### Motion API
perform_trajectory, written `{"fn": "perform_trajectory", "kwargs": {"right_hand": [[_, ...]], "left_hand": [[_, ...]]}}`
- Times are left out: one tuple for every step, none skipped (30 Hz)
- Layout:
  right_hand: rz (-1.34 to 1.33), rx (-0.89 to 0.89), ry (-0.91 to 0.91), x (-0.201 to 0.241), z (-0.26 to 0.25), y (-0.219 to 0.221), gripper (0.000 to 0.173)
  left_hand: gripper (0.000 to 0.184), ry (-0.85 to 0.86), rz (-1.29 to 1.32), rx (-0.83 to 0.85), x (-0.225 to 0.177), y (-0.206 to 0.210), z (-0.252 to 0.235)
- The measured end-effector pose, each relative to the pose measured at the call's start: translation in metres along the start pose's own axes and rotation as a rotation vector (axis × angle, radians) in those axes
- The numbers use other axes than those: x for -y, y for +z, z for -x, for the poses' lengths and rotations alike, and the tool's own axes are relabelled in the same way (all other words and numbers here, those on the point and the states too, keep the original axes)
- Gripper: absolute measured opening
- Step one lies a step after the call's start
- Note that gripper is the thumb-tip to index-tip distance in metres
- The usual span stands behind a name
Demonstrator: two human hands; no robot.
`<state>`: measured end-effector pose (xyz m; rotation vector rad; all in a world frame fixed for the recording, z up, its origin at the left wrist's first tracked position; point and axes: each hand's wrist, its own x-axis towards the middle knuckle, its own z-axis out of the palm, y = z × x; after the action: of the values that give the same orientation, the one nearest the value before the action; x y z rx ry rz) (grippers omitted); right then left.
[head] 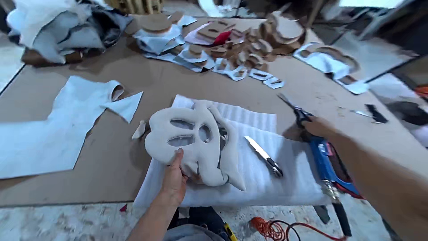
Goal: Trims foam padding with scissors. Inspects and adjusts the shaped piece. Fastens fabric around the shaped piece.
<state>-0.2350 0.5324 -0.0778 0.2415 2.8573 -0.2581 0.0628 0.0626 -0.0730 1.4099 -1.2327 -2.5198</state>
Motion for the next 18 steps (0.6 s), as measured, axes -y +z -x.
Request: {"fn": "perform_trajectory", "kwargs": {"right_hand": [[0.017,0.004,0.002,-0.008,-0.007,0.008,0.039],[0.024,-0.007,0.006,-0.014,-0.011,0.011,0.036],[0.027,-0.015,0.008,-0.018,-0.014,0.009,0.033],[0.022,-0.024,0.009,-0.020,-0.018,0.006,0.032],[0.019,-0.033,0.012,-0.023,-0.022,0.003,0.032],[0.017,-0.030,0.020,-0.026,-0.027,-0.001,0.034],[0.031,-0.022,0.023,-0.029,-0.032,-0.003,0.037],[0.067,-0.014,0.027,-0.031,-0.034,-0.006,0.039],[0.104,-0.012,0.031,-0.031,-0.036,-0.008,0.038],[0.128,-0.022,0.030,-0.032,-0.037,-0.009,0.036],[0.147,-0.034,0.026,-0.032,-0.037,-0.012,0.034],[0.156,-0.044,0.026,-0.033,-0.035,-0.018,0.033],[0.149,-0.061,0.022,-0.034,-0.027,-0.028,0.034],[0.110,-0.098,0.003,-0.032,-0.013,-0.039,0.034],[0.009,-0.145,-0.020,-0.027,0.011,-0.051,0.031],[-0.137,-0.175,-0.032,-0.019,0.042,-0.060,0.029],[-0.301,-0.175,-0.045,-0.011,0.080,-0.063,0.029],[-0.477,-0.155,-0.072,0.000,0.123,-0.060,0.029]], "left_hand": [[0.044,-0.034,-0.007,0.017,0.003,-0.004,0.004],[0.040,-0.066,-0.013,0.042,0.003,-0.008,0.008],[0.037,-0.090,-0.013,0.055,0.003,-0.010,0.012],[0.034,-0.109,-0.009,0.055,0.002,-0.013,0.016],[0.032,-0.125,-0.003,0.050,0.002,-0.015,0.019],[0.030,-0.133,-0.007,0.035,0.003,-0.017,0.020],[0.027,-0.136,-0.026,0.015,0.004,-0.018,0.021],[0.026,-0.138,-0.050,-0.002,0.007,-0.019,0.021],[0.025,-0.143,-0.080,-0.016,0.009,-0.019,0.020],[0.027,-0.148,-0.109,-0.028,0.011,-0.018,0.019],[0.027,-0.149,-0.127,-0.032,0.012,-0.018,0.018],[0.028,-0.145,-0.130,-0.031,0.014,-0.018,0.018],[0.029,-0.136,-0.118,-0.029,0.015,-0.019,0.017],[0.028,-0.123,-0.101,-0.022,0.016,-0.019,0.018],[0.025,-0.111,-0.073,-0.001,0.016,-0.018,0.018],[0.020,-0.101,-0.039,0.028,0.015,-0.018,0.019],[0.017,-0.096,0.002,0.069,0.014,-0.017,0.021],[0.017,-0.094,0.037,0.124,0.013,-0.016,0.023]]}}
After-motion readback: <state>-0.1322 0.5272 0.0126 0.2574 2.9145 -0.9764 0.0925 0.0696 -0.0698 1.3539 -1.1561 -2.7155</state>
